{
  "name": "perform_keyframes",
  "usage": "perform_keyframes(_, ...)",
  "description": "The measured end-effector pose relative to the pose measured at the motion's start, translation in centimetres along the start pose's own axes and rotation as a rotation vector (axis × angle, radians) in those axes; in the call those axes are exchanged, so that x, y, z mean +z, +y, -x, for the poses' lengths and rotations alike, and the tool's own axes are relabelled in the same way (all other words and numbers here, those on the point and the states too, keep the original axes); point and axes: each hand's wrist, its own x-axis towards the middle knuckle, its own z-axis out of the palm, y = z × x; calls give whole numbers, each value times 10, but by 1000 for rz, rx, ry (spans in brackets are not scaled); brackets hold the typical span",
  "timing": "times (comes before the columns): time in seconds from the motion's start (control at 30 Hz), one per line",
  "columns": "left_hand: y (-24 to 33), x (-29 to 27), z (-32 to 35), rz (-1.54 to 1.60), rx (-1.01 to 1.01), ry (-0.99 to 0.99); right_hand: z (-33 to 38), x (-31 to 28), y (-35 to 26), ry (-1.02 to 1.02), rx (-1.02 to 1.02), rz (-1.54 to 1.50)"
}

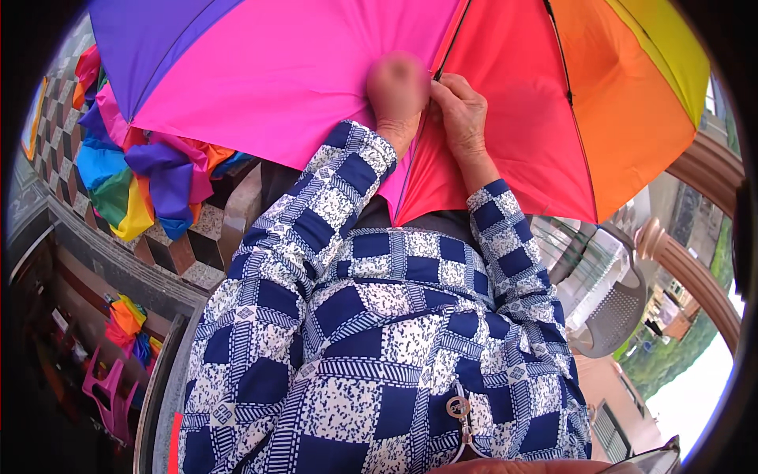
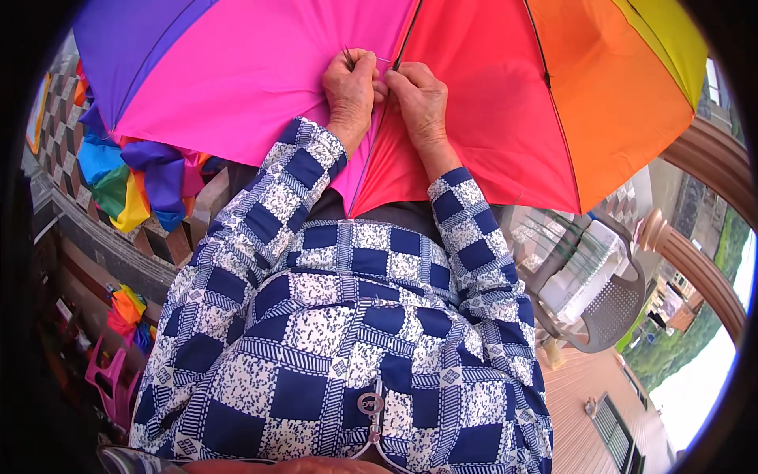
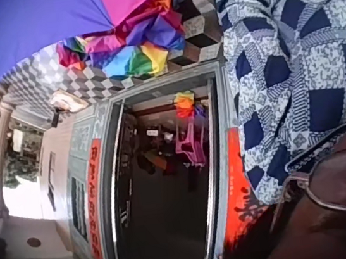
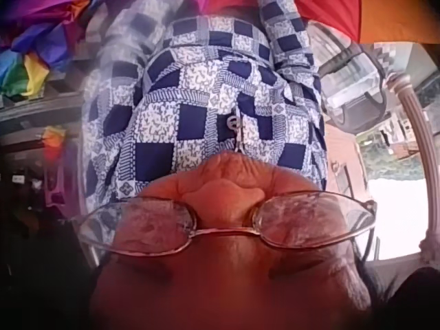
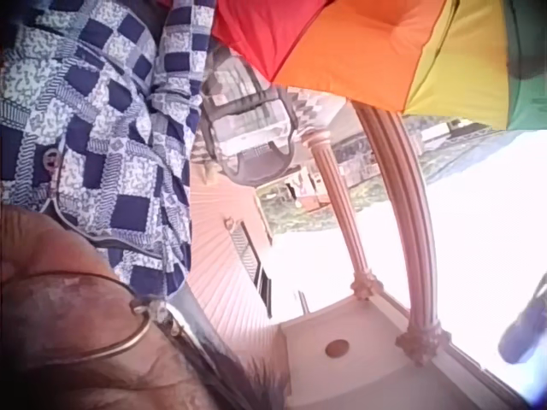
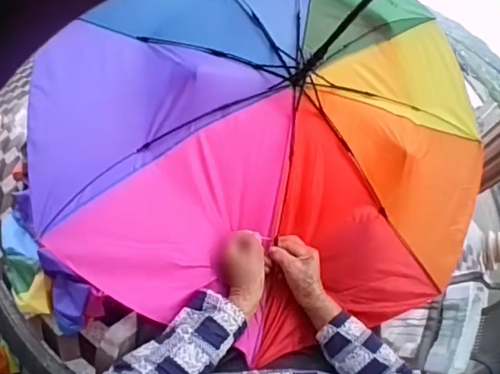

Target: Repairing the fabric of a rainbow umbrella by sewing it to the frame.

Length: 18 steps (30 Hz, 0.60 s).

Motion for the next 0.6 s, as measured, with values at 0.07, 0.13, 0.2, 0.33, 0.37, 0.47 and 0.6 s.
perform_keyframes(0.07, -7, 0, -4, -12, 24, 3, 0, -1, 0, -4, -1, 17)
perform_keyframes(0.13, -10, 0, -6, -55, 80, -2, 1, -1, -2, 1, -9, 29)
perform_keyframes(0.2, -12, -1, -6, -46, 76, 4, 1, 0, -3, -6, 4, 37)
perform_keyframes(0.33, -9, 0, -4, -25, 63, -8, 2, 0, -2, -4, 13, 39)
perform_keyframes(0.37, -7, 0, -2, -7, 49, -15, 2, 0, -2, -4, 3, 41)
perform_keyframes(0.47, -7, 0, -1, -5, 47, -24, 3, 0, -2, -4, -9, 31)
perform_keyframes(0.6, -10, 0, -1, -39, 71, -31, 2, 0, 0, 3, -19, 12)
